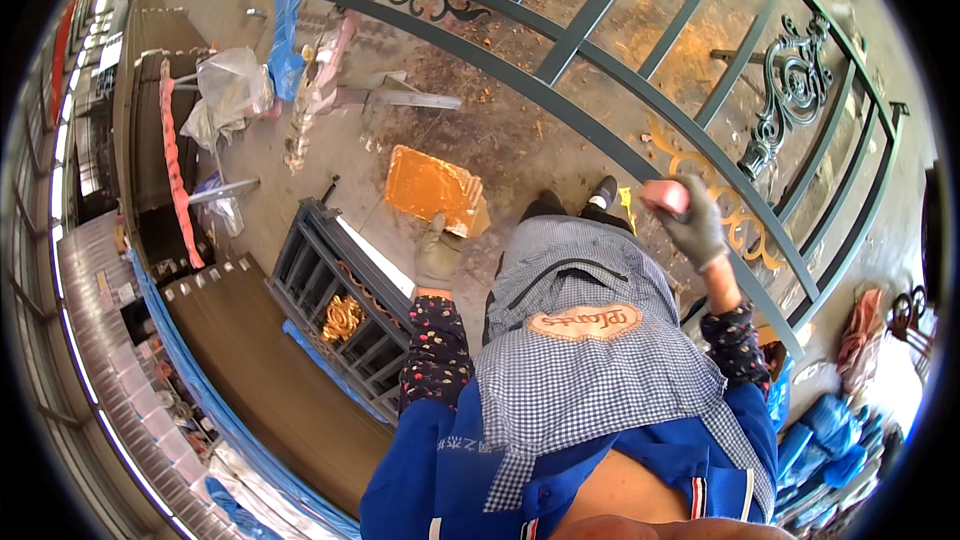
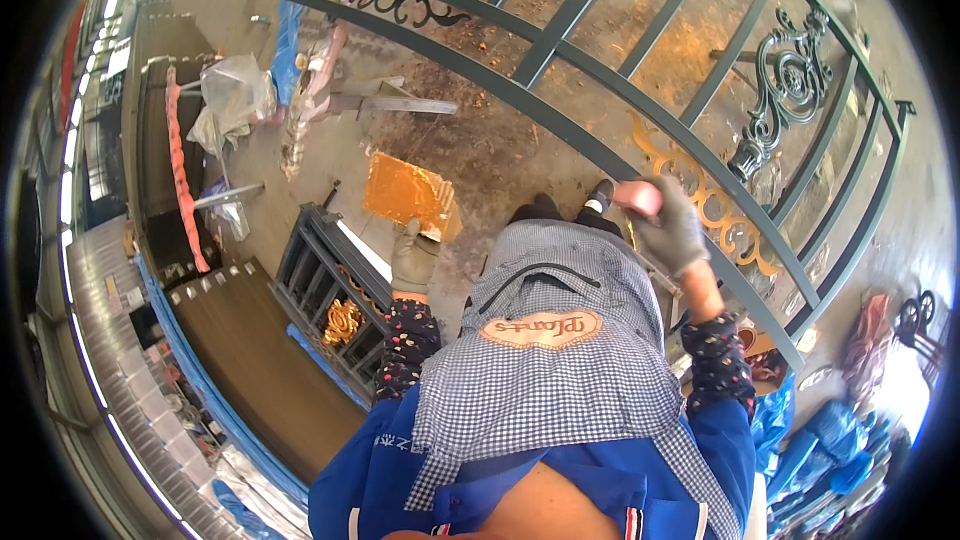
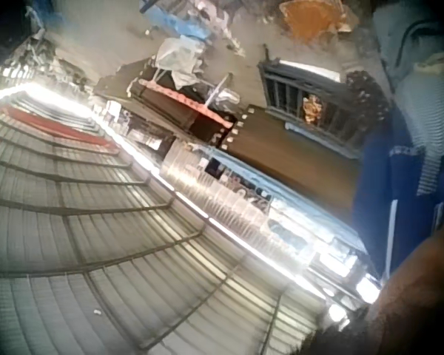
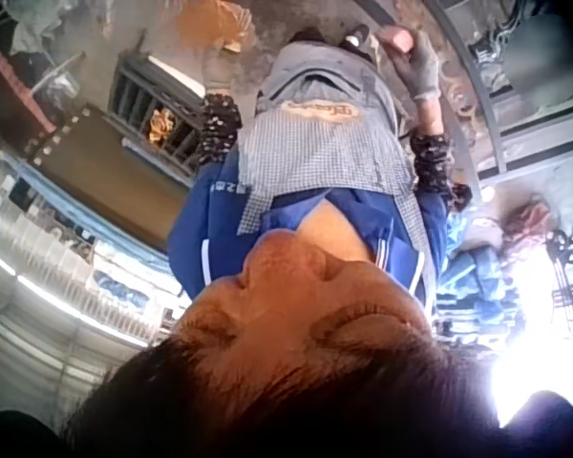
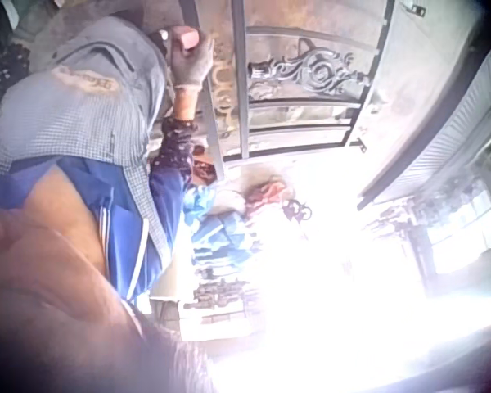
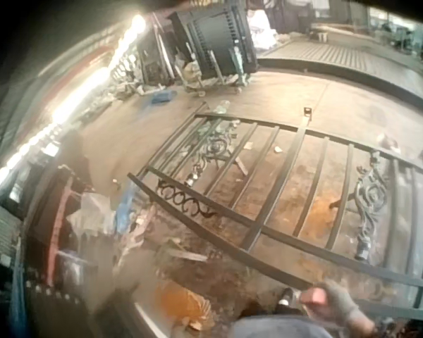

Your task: The person applies gold leaf to a black metal gate using a pink sponge. They hold a sheet of gold leaf in their left hand and use the sponge in their right hand to press the leaf onto the gate's surface, covering both the straight bars and the ornate scrollwork.

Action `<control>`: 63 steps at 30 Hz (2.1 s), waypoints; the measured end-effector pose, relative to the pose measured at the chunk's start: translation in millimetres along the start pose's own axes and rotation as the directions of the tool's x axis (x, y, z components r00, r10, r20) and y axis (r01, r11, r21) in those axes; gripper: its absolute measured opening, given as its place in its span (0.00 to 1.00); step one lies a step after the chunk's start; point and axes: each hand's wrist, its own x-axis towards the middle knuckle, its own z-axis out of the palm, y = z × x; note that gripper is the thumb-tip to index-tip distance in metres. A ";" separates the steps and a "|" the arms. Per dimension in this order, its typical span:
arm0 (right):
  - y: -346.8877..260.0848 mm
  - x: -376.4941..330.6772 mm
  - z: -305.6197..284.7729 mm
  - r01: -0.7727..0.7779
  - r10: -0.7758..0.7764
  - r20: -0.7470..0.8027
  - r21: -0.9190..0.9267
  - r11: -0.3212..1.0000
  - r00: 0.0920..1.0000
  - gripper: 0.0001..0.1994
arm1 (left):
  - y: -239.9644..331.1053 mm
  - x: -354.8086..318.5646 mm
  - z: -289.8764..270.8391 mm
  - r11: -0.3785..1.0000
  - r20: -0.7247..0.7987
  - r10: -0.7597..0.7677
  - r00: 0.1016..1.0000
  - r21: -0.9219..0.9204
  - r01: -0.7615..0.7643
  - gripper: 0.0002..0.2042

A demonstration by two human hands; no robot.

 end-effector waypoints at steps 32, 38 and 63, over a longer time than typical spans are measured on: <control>-130.3 -50.8 159.6 0.264 -0.221 0.181 -0.265 0.927 0.958 0.20 | -25.1 -62.9 40.9 0.650 0.252 -0.085 0.964 0.747 -0.138 0.18; -89.1 -75.8 101.5 -0.136 0.152 -0.055 0.228 0.964 0.987 0.23 | -52.3 -63.9 26.2 0.900 0.184 -0.132 0.974 0.434 0.040 0.21; 186.3 -163.7 -122.6 -0.367 0.277 -0.244 -0.527 0.766 0.929 0.20 | -74.2 12.3 28.9 0.875 0.005 -0.391 0.920 0.312 0.370 0.20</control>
